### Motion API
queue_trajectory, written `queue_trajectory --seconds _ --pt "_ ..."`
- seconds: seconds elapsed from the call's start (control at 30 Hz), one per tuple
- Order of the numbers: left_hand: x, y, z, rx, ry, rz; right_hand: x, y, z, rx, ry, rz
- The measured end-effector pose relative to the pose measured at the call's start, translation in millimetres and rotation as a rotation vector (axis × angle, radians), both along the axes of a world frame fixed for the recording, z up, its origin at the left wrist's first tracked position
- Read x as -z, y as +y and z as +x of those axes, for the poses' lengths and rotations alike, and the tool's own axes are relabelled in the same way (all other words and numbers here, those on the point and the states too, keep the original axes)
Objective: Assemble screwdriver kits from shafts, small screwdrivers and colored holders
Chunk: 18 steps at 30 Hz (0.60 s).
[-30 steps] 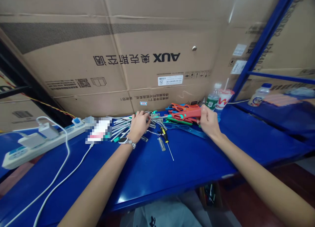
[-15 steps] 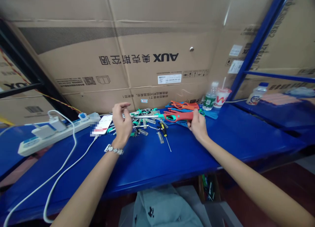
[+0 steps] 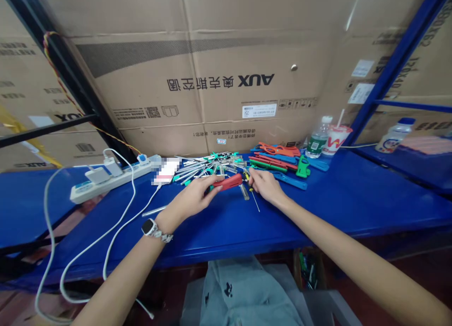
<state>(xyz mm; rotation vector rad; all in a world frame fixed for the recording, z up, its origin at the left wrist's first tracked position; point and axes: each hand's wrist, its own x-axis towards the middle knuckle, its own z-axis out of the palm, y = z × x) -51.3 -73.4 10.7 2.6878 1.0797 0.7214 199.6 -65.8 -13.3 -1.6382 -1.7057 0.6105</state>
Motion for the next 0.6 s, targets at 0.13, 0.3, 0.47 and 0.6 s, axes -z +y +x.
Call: queue_trajectory --seconds 0.13,0.3,0.47,0.6 --pt "14.7 5.9 -1.0 0.056 0.031 -0.115 -0.8 3.0 10.8 0.101 -0.422 0.041" --pt "34.2 15.5 2.3 0.057 0.092 -0.062 0.8 6.4 10.4 0.029 -0.487 -0.031" --pt "29.1 13.0 5.7 0.028 0.119 0.05 -1.3 7.6 9.9 -0.001 -0.454 -0.041" --pt "17.9 19.6 18.8 0.076 0.14 0.053 -0.9 9.4 11.2 -0.024 -0.42 -0.044"
